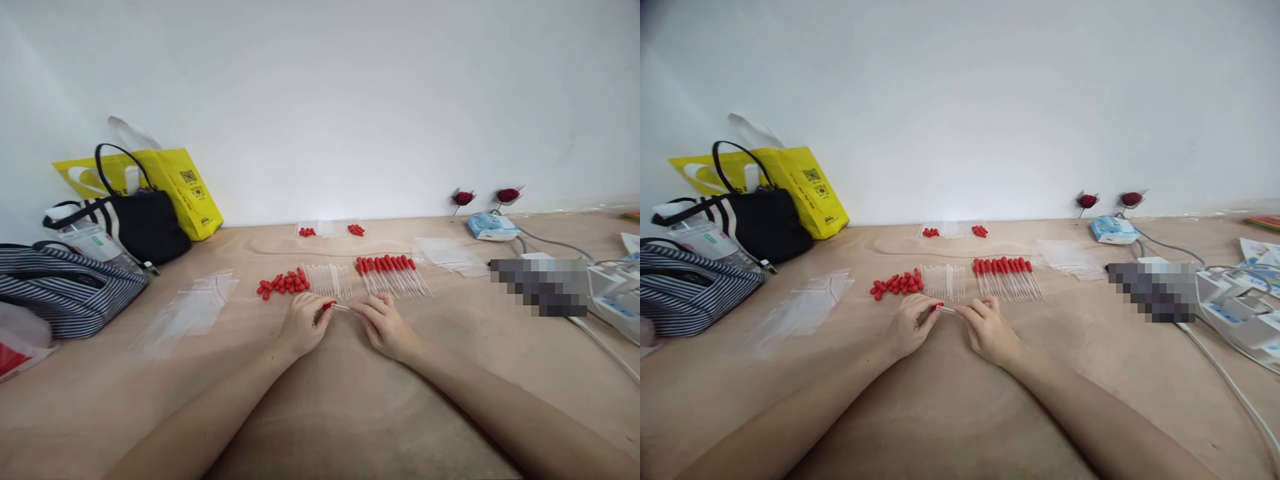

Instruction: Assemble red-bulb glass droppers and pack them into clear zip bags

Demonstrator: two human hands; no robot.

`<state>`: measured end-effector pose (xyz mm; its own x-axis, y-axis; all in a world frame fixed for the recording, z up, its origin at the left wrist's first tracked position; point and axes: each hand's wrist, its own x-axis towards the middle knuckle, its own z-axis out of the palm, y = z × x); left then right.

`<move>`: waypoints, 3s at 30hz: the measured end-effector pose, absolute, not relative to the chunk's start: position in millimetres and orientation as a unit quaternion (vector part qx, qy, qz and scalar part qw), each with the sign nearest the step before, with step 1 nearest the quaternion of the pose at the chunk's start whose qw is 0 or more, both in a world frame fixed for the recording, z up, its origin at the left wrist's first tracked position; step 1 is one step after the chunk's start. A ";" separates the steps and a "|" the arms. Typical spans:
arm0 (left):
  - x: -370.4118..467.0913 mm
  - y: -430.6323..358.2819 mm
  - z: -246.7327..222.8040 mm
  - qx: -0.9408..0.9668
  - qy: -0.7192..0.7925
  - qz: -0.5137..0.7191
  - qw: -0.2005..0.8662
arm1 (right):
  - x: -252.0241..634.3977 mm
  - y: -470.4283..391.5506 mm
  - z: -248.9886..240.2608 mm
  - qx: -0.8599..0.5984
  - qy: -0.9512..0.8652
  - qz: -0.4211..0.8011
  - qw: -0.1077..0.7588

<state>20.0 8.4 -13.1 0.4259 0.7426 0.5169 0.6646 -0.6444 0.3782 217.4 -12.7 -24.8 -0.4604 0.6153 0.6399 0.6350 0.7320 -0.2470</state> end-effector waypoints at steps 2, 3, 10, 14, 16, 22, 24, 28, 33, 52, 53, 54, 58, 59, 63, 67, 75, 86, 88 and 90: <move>19.9 8.6 -13.1 0.842 0.414 0.341 0.060 | 217.9 -12.2 -25.1 -0.366 -0.847 -0.009 0.386; 19.9 9.0 -13.2 0.841 0.413 0.345 0.061 | 218.4 -11.7 -25.4 -0.369 -0.843 -0.007 0.392; 19.4 10.6 -14.2 0.838 0.409 0.356 0.061 | 218.1 -8.9 -29.7 -0.366 -0.848 -0.005 0.382; 19.0 9.2 -13.9 0.838 0.407 0.360 0.048 | 216.6 -9.2 -31.2 -0.351 -0.850 0.012 0.393; 18.7 8.3 -13.1 0.844 0.399 0.357 0.043 | 217.6 -8.8 -30.6 -0.345 -0.855 0.014 0.387; 19.1 2.9 -8.8 0.883 0.365 0.296 0.008 | 228.9 -4.5 -24.6 -0.320 -0.887 -0.032 0.332; 20.3 0.8 -7.9 0.894 0.356 0.272 -0.006 | 231.6 -3.8 -23.3 -0.317 -0.891 -0.051 0.320; 22.7 -1.3 -7.3 0.909 0.331 0.252 -0.015 | 229.6 -5.4 -22.1 -0.324 -0.887 -0.072 0.321; 22.7 -1.6 -6.9 0.916 0.316 0.245 -0.011 | 220.4 -9.3 -21.6 -0.339 -0.881 -0.054 0.327; 12.7 12.3 -9.8 0.823 0.456 0.338 -0.002 | 225.2 -1.4 -10.5 -0.466 -0.845 -0.048 0.258; 11.2 14.1 -10.7 0.806 0.478 0.348 -0.005 | 224.1 3.1 -11.4 -0.501 -0.821 -0.035 0.273; 9.7 15.6 -11.6 0.793 0.496 0.354 -0.007 | 222.2 8.5 -12.1 -0.535 -0.795 -0.022 0.284; 4.7 19.3 -10.7 0.760 0.543 0.356 -0.033 | 207.4 33.6 -10.4 -0.641 -0.718 0.001 0.269; 2.5 20.0 -8.8 0.752 0.552 0.357 -0.043 | 202.8 39.3 -9.3 -0.661 -0.705 -0.002 0.256; -18.6 25.4 5.0 0.719 0.600 0.346 -0.059 | 187.6 55.3 -6.7 -0.715 -0.669 -0.012 0.204; -55.9 35.3 18.8 0.718 0.640 0.274 0.002 | 182.7 61.3 -7.3 -0.728 -0.662 -0.008 0.179; -93.7 54.2 10.2 0.706 0.656 0.226 0.138 | 182.4 62.1 -0.6 -0.726 -0.669 0.010 0.160; -95.7 65.1 0.9 0.693 0.677 0.239 0.064 | 169.7 69.7 5.8 -0.739 -0.664 0.039 0.105; -95.0 65.9 -0.9 0.695 0.674 0.239 0.068 | 168.2 71.3 6.7 -0.743 -0.659 0.049 0.102; -94.7 66.3 -2.2 0.696 0.672 0.242 0.071 | 167.0 72.3 7.3 -0.747 -0.655 0.058 0.101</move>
